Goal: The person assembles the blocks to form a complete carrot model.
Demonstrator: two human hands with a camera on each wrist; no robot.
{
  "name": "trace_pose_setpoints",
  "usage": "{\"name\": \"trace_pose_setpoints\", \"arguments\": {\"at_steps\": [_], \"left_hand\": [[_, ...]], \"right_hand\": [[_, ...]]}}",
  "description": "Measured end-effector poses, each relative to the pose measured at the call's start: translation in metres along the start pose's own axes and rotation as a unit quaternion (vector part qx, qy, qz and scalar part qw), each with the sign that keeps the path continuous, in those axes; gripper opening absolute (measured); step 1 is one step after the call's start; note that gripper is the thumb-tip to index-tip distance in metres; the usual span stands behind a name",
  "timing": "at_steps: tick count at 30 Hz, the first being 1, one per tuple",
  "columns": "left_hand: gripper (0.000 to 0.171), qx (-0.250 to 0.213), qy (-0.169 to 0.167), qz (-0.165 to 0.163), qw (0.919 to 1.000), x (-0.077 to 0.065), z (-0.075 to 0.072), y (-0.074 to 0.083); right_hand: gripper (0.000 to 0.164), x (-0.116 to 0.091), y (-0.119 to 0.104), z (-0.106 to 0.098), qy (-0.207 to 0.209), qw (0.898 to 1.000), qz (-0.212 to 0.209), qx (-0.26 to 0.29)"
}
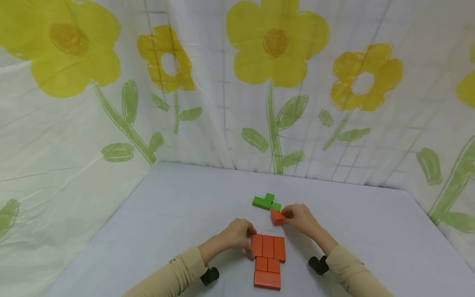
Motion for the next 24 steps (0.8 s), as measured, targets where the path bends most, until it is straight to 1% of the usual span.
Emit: {"name": "trace_pose_setpoints", "arguments": {"at_steps": [5,9,17,21,24], "left_hand": [[0.049,0.004,0.001,0.001,1.0,0.0,0.0,0.001],[0.048,0.006,0.003,0.0,1.0,-0.001,-0.001,0.002],[0.047,0.008,0.006,0.004,0.9999,-0.002,-0.001,0.002],[0.047,0.004,0.003,0.001,1.0,-0.002,-0.002,0.003],[0.048,0.002,0.003,-0.001,1.0,-0.002,-0.002,0.003]], "right_hand": [[0.014,-0.01,-0.004,-0.007,-0.021,0.999,-0.014,0.034],[0.014,-0.02,-0.014,-0.013,-0.043,0.998,-0.017,0.051],[0.015,-0.043,-0.044,-0.022,-0.095,0.989,-0.04,0.106],[0.015,-0.055,-0.051,-0.022,-0.118,0.985,-0.04,0.122],[0.016,-0.063,-0.054,-0.022,-0.129,0.983,-0.036,0.124]]}}
Point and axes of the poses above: each hand's wrist, its own x-axis towards the middle knuckle, its own z-axis out of the palm, y = z × x, the point moved 2 cm from there along x, towards the middle knuckle, and after that the axes turned 13 degrees about y, right-handed, at the moved point
